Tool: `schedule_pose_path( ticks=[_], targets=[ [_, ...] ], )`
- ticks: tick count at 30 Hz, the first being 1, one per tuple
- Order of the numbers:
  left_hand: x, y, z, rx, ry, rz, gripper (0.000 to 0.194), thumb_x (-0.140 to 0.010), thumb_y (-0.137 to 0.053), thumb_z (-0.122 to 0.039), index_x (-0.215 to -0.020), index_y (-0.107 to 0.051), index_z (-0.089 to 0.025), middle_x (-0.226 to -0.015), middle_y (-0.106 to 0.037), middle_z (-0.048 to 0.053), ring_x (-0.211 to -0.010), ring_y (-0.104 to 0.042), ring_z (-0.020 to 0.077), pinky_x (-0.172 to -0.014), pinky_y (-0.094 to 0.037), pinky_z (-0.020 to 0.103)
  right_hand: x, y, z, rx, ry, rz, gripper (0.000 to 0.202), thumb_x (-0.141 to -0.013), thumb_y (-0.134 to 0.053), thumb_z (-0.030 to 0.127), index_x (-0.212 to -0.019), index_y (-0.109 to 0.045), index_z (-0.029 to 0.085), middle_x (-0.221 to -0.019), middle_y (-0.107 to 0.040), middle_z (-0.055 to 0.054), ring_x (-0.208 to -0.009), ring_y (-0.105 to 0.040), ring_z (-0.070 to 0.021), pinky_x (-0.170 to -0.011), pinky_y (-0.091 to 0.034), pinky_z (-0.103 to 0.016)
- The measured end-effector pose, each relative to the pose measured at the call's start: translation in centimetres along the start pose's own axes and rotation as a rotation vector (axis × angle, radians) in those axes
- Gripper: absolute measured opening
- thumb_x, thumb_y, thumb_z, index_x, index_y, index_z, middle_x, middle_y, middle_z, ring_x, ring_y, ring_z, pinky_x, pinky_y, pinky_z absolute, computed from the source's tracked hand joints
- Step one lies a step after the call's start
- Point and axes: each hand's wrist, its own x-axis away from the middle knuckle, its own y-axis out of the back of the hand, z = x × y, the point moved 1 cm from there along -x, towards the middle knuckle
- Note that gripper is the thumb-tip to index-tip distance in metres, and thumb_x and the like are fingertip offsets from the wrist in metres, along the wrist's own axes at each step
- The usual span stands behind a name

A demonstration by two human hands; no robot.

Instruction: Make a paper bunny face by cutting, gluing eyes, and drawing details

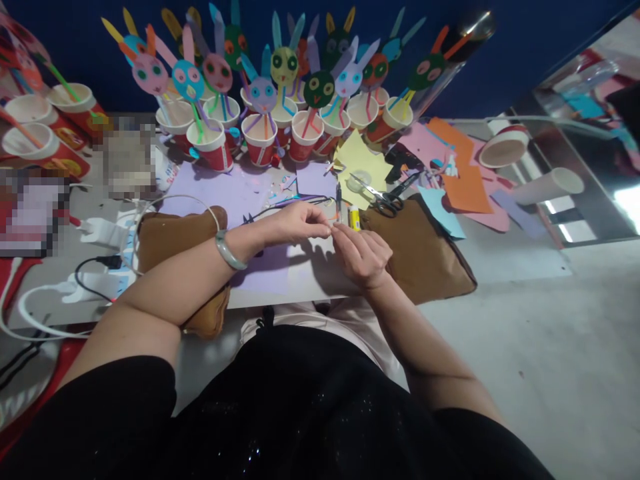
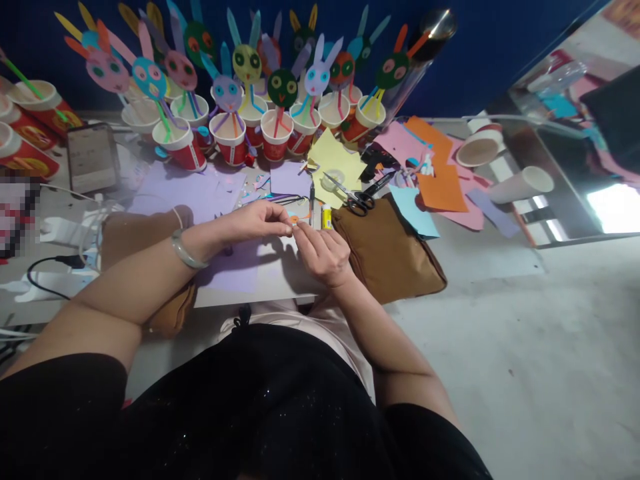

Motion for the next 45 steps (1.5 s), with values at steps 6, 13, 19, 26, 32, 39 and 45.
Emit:
schedule_pose_path(
  ticks=[6, 13, 19, 26, 32, 39, 45],
  targets=[
    [0.2, 0.0, -0.3, 0.003, -0.004, -0.033, 0.007, -0.08, -0.071, -0.016, -0.073, -0.07, -0.014, -0.066, -0.063, -0.003, -0.063, -0.053, 0.0079, -0.065, -0.042, 0.023, 0.0, -0.3, 0.4, -0.078, -0.039, -0.05, 0.026, -0.104, -0.062, 0.034, -0.116, -0.081, 0.022, -0.11, -0.085, -0.014, -0.087, -0.079, -0.0226, -0.076, -0.058, -0.036],
    [0.1, -0.1, -0.4, -0.057, 0.002, -0.072, 0.013, -0.079, -0.07, -0.014, -0.067, -0.065, -0.015, -0.06, -0.057, -0.005, -0.058, -0.047, 0.0067, -0.06, -0.038, 0.023, -1.0, 0.8, 1.1, -0.54, -0.497, -0.132, 0.022, -0.095, -0.066, 0.04, -0.099, -0.078, 0.021, -0.083, -0.079, -0.005, -0.054, -0.057, -0.013, -0.056, -0.05, -0.03],
    [0.0, -0.1, 0.1, -0.187, -0.028, -0.142, 0.012, -0.076, -0.067, -0.016, -0.065, -0.065, -0.016, -0.061, -0.06, -0.005, -0.06, -0.05, 0.0078, -0.061, -0.038, 0.024, -2.4, 1.1, 1.2, -0.908, -0.746, 0.066, 0.025, -0.079, -0.079, 0.045, -0.082, -0.074, 0.021, -0.071, -0.068, 0.0, -0.058, -0.051, -0.012, -0.055, -0.044, -0.028],
    [-0.1, 0.1, 0.5, -0.294, -0.06, -0.143, 0.013, -0.081, -0.066, -0.018, -0.068, -0.067, -0.016, -0.065, -0.064, -0.002, -0.062, -0.054, 0.0096, -0.062, -0.04, 0.025, -2.8, 0.5, 1.1, -0.922, -0.733, 0.073, 0.034, -0.08, -0.079, 0.052, -0.076, -0.066, 0.021, -0.068, -0.061, 0.001, -0.062, -0.048, -0.012, -0.06, -0.042, -0.028],
    [0.0, 1.4, 0.7, -0.88, -0.103, -0.158, 0.024, -0.087, -0.062, -0.015, -0.098, -0.084, -0.015, -0.099, -0.081, 0.01, -0.096, -0.07, 0.0232, -0.09, -0.05, 0.038, -3.1, 0.3, -1.1, -0.858, -0.75, 0.098, 0.026, -0.081, -0.08, 0.042, -0.075, -0.067, 0.02, -0.064, -0.059, 0.002, -0.061, -0.046, -0.011, -0.057, -0.035, -0.026],
    [0.7, 2.0, 0.6, -1.256, -0.248, 0.059, 0.033, -0.096, -0.05, -0.011, -0.101, -0.082, -0.017, -0.114, -0.079, 0.012, -0.115, -0.062, 0.0292, -0.102, -0.043, 0.047, -3.8, -1.2, -1.7, -1.043, -0.908, 0.375, 0.041, -0.08, -0.088, 0.051, -0.072, -0.064, 0.02, -0.048, -0.046, 0.007, -0.045, -0.032, -0.0063, -0.046, -0.019, -0.026],
    [0.8, 1.5, 1.5, -1.267, -0.281, 0.172, 0.034, -0.094, -0.05, -0.004, -0.103, -0.079, -0.018, -0.117, -0.076, 0.011, -0.117, -0.058, 0.0285, -0.102, -0.039, 0.044, -4.2, -2.3, -1.0, -1.035, -0.941, 0.433, 0.048, -0.083, -0.088, 0.053, -0.065, -0.058, 0.02, -0.043, -0.046, 0.007, -0.041, -0.032, -0.0052, -0.041, -0.017, -0.025]
  ],
)
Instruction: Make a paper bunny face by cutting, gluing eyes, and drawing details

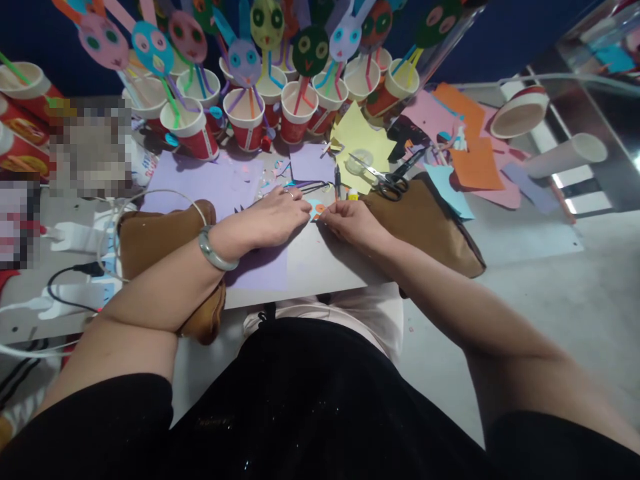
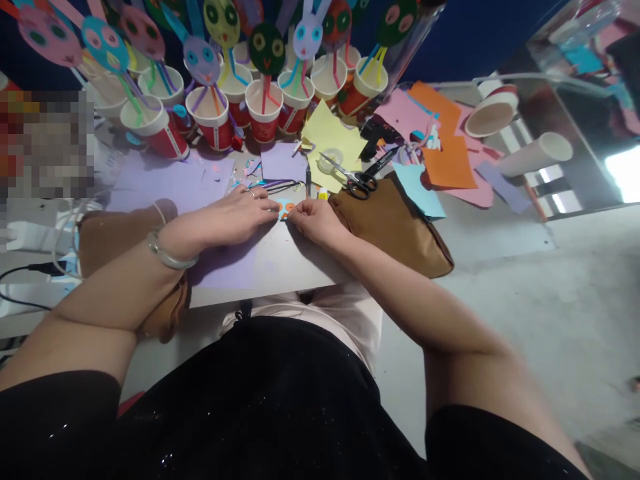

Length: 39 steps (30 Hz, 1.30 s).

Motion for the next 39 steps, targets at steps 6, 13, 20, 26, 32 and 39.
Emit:
schedule_pose_path(
  ticks=[6, 13, 20, 26, 32, 39],
  targets=[
    [0.1, -0.2, -0.3, -0.027, 0.007, 0.047, 0.037, -0.095, -0.045, -0.002, -0.107, -0.078, -0.014, -0.115, -0.074, 0.013, -0.119, -0.059, 0.0303, -0.097, -0.041, 0.043, -0.2, -0.7, 0.8, 0.004, -0.072, -0.081, 0.041, -0.088, -0.084, 0.031, -0.062, -0.055, 0.021, -0.041, -0.045, 0.008, -0.037, -0.031, -0.0043, -0.039, -0.017, -0.024],
    [0.2, -0.1, -0.3, -0.063, -0.009, 0.085, 0.038, -0.097, -0.043, -0.004, -0.112, -0.076, -0.014, -0.123, -0.073, 0.013, -0.12, -0.059, 0.0303, -0.097, -0.043, 0.043, 0.4, -1.2, 1.9, 0.245, -0.11, -0.167, 0.037, -0.089, -0.068, 0.008, -0.057, -0.052, 0.02, -0.047, -0.049, 0.006, -0.044, -0.036, -0.0063, -0.049, -0.026, -0.026],
    [0.3, 0.7, -0.8, -0.057, 0.027, 0.128, 0.04, -0.1, -0.041, -0.007, -0.118, -0.076, -0.016, -0.134, -0.071, 0.014, -0.121, -0.059, 0.0314, -0.096, -0.045, 0.046, 0.3, -1.3, 2.1, 0.307, -0.141, -0.173, 0.031, -0.085, -0.065, 0.009, -0.06, -0.051, 0.021, -0.051, -0.05, 0.006, -0.052, -0.041, -0.0092, -0.057, -0.032, -0.026],
    [0.2, 0.9, -1.1, -0.033, 0.066, 0.155, 0.041, -0.1, -0.042, -0.005, -0.122, -0.075, -0.016, -0.137, -0.071, 0.013, -0.126, -0.058, 0.0322, -0.097, -0.045, 0.047, 0.1, -1.5, 2.3, 0.306, -0.192, -0.177, 0.031, -0.085, -0.063, 0.007, -0.061, -0.05, 0.021, -0.049, -0.048, 0.006, -0.051, -0.041, -0.0097, -0.055, -0.032, -0.026],
    [0.2, 0.9, -1.1, -0.023, 0.055, 0.134, 0.041, -0.1, -0.043, -0.006, -0.123, -0.075, -0.016, -0.133, -0.071, 0.014, -0.125, -0.06, 0.0323, -0.095, -0.044, 0.046, -0.2, -1.6, 2.2, 0.37, -0.229, -0.19, 0.032, -0.085, -0.064, 0.008, -0.061, -0.049, 0.021, -0.053, -0.051, 0.005, -0.052, -0.043, -0.0094, -0.057, -0.033, -0.026],
    [0.3, 0.3, -0.8, -0.012, 0.02, 0.075, 0.045, -0.102, -0.043, -0.009, -0.135, -0.071, -0.019, -0.127, -0.073, 0.012, -0.119, -0.062, 0.0304, -0.1, -0.043, 0.047, -0.3, -1.7, 2.3, 0.391, -0.221, -0.2, 0.033, -0.086, -0.063, 0.007, -0.06, -0.048, 0.021, -0.052, -0.049, 0.005, -0.053, -0.042, -0.0092, -0.055, -0.032, -0.025]
  ],
)
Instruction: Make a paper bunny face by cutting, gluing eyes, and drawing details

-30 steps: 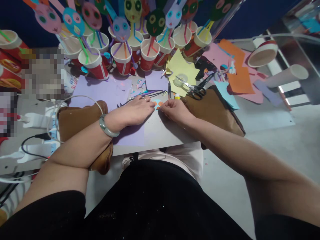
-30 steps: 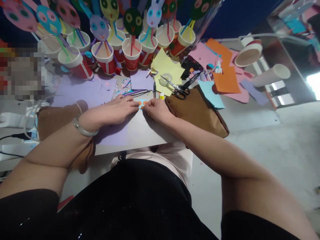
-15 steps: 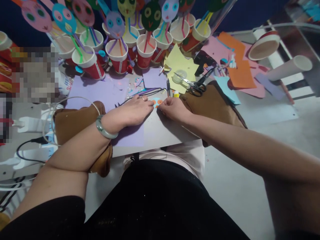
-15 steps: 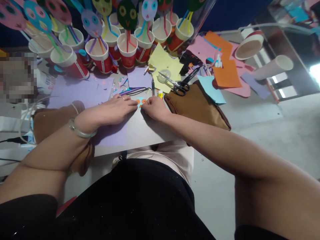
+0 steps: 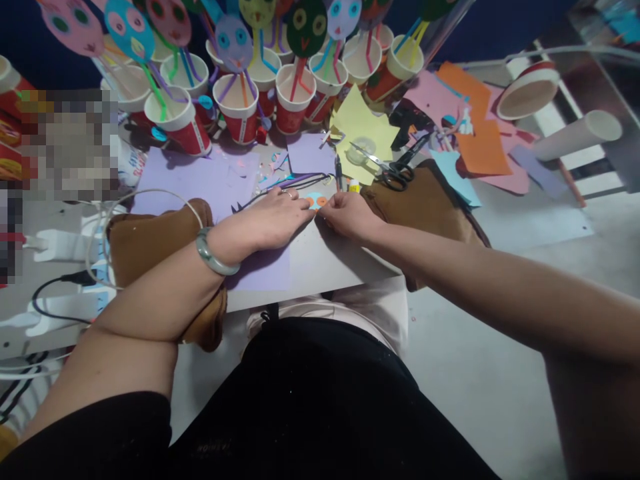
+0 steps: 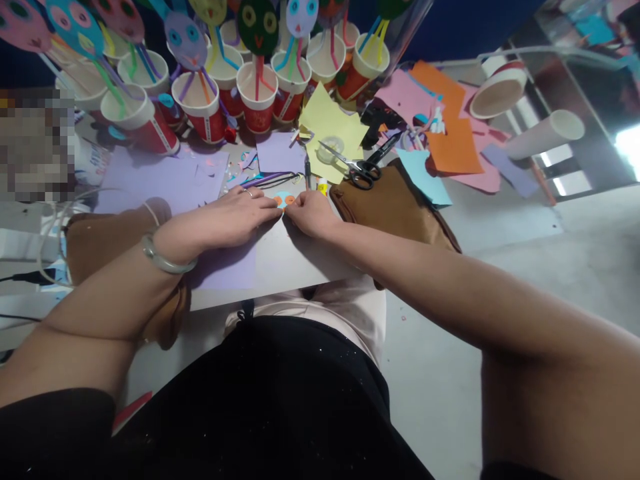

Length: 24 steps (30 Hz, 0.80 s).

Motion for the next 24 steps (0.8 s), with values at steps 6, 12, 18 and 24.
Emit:
schedule_pose_path(
  ticks=[6, 12, 18, 24],
  targets=[
    [0.0, -0.3, -0.3, -0.027, -0.001, -0.036, 0.038, -0.105, -0.046, -0.013, -0.129, -0.074, -0.019, -0.126, -0.072, 0.013, -0.12, -0.062, 0.0299, -0.106, -0.042, 0.049, 0.2, 0.1, 0.3, 0.006, -0.003, 0.019, 0.035, -0.088, -0.064, 0.008, -0.06, -0.048, 0.022, -0.051, -0.049, 0.006, -0.051, -0.042, -0.0091, -0.055, -0.032, -0.026],
    [0.0, 0.1, -0.7, -0.062, 0.018, -0.003, 0.043, -0.105, -0.041, -0.011, -0.135, -0.071, -0.017, -0.131, -0.071, 0.015, -0.122, -0.062, 0.0314, -0.1, -0.045, 0.048, 0.0, 0.7, 0.1, 0.04, 0.041, 0.084, 0.032, -0.089, -0.068, 0.018, -0.063, -0.05, 0.023, -0.049, -0.05, 0.004, -0.051, -0.045, -0.0115, -0.056, -0.035, -0.027],
    [0.2, 0.0, -0.4, -0.08, -0.004, 0.009, 0.042, -0.106, -0.04, -0.013, -0.132, -0.073, -0.018, -0.131, -0.07, 0.013, -0.121, -0.062, 0.0297, -0.1, -0.045, 0.045, 1.5, 1.6, -3.0, 0.131, 0.408, -0.027, 0.009, -0.088, -0.066, 0.025, -0.088, -0.058, 0.022, -0.067, -0.064, 0.001, -0.063, -0.056, -0.0156, -0.065, -0.042, -0.029],
    [0.3, -0.3, -0.5, -0.034, 0.026, -0.008, 0.04, -0.107, -0.042, -0.015, -0.132, -0.073, -0.022, -0.143, -0.068, 0.012, -0.125, -0.062, 0.0289, -0.103, -0.044, 0.045, 2.4, 0.9, -6.1, 0.617, 0.761, -0.204, 0.031, -0.104, -0.047, 0.036, -0.108, -0.072, 0.018, -0.095, -0.074, -0.011, -0.074, -0.06, -0.0204, -0.065, -0.034, -0.032]
  ],
)
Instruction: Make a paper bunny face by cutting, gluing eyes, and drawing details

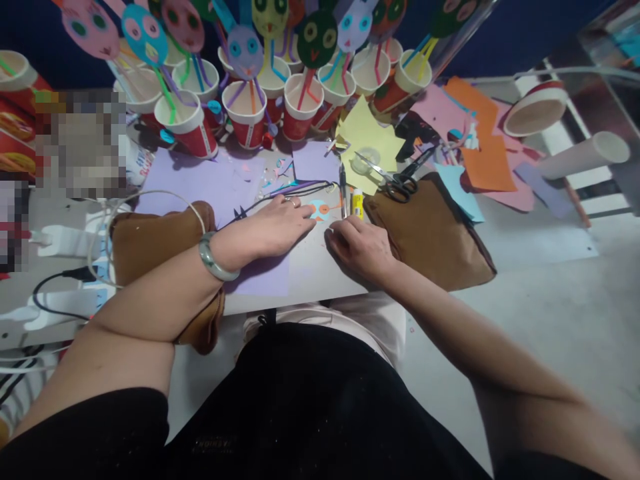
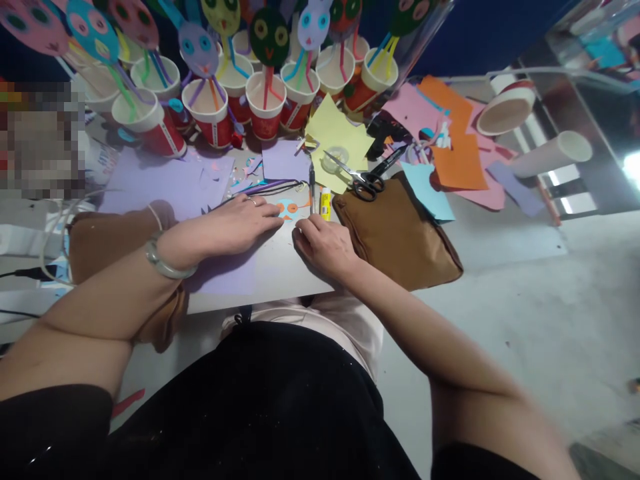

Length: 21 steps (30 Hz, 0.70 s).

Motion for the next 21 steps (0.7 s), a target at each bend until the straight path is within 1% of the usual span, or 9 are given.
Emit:
schedule_pose_path(
  ticks=[3, 6, 10, 14, 18, 21],
  targets=[
    [-0.04, -0.06, 0.01, -0.012, -0.002, 0.005, 0.041, -0.107, -0.041, -0.014, -0.132, -0.073, -0.021, -0.143, -0.067, 0.013, -0.125, -0.062, 0.0298, -0.1, -0.045, 0.045, -0.14, -0.42, 0.22, 0.097, 0.062, -0.014, 0.039, -0.108, -0.043, 0.038, -0.122, -0.073, 0.019, -0.105, -0.072, -0.013, -0.079, -0.06, -0.0212, -0.066, -0.033, -0.033],
    [-0.05, -0.02, 0.05, -0.016, -0.023, -0.006, 0.039, -0.107, -0.041, -0.014, -0.128, -0.073, -0.019, -0.138, -0.069, 0.013, -0.12, -0.063, 0.0302, -0.094, -0.046, 0.044, -0.43, -0.47, 0.61, 0.151, 0.106, 0.011, 0.041, -0.11, -0.043, 0.041, -0.129, -0.072, 0.02, -0.105, -0.07, -0.012, -0.079, -0.058, -0.0217, -0.066, -0.031, -0.034],
    [-0.06, 0.1, 0.02, -0.021, -0.029, 0.006, 0.034, -0.106, -0.044, -0.016, -0.123, -0.073, -0.02, -0.135, -0.069, 0.011, -0.115, -0.064, 0.0287, -0.088, -0.045, 0.041, -0.45, -0.44, 0.92, 0.206, 0.142, 0.03, 0.044, -0.111, -0.04, 0.045, -0.125, -0.073, 0.019, -0.101, -0.068, -0.012, -0.076, -0.054, -0.0223, -0.067, -0.028, -0.036],
    [-0.08, 0.15, -0.07, -0.008, -0.03, 0.006, 0.033, -0.107, -0.044, -0.017, -0.124, -0.071, -0.018, -0.135, -0.069, 0.012, -0.113, -0.064, 0.0293, -0.085, -0.045, 0.042, -0.36, -0.42, 0.99, 0.22, 0.164, 0.042, 0.045, -0.112, -0.04, 0.047, -0.12, -0.074, 0.018, -0.101, -0.068, -0.012, -0.077, -0.054, -0.0227, -0.07, -0.03, -0.037],
    [-0.09, 0.1, -0.02, -0.007, -0.028, 0.001, 0.033, -0.108, -0.042, -0.018, -0.124, -0.071, -0.018, -0.137, -0.069, 0.013, -0.111, -0.066, 0.028, -0.086, -0.046, 0.042, -0.34, -0.45, 0.95, 0.233, 0.185, 0.035, 0.047, -0.113, -0.038, 0.048, -0.117, -0.073, 0.017, -0.1, -0.068, -0.012, -0.076, -0.054, -0.0229, -0.07, -0.03, -0.037],
    [-0.11, 0.07, 0.12, 0.013, -0.024, 0.0, 0.036, -0.108, -0.041, -0.018, -0.126, -0.071, -0.019, -0.14, -0.068, 0.012, -0.113, -0.066, 0.0277, -0.089, -0.047, 0.042, -0.3, -0.57, 0.87, 0.222, 0.187, 0.03, 0.048, -0.113, -0.038, 0.049, -0.119, -0.072, 0.016, -0.099, -0.068, -0.012, -0.077, -0.054, -0.0235, -0.071, -0.031, -0.036]
  ],
)
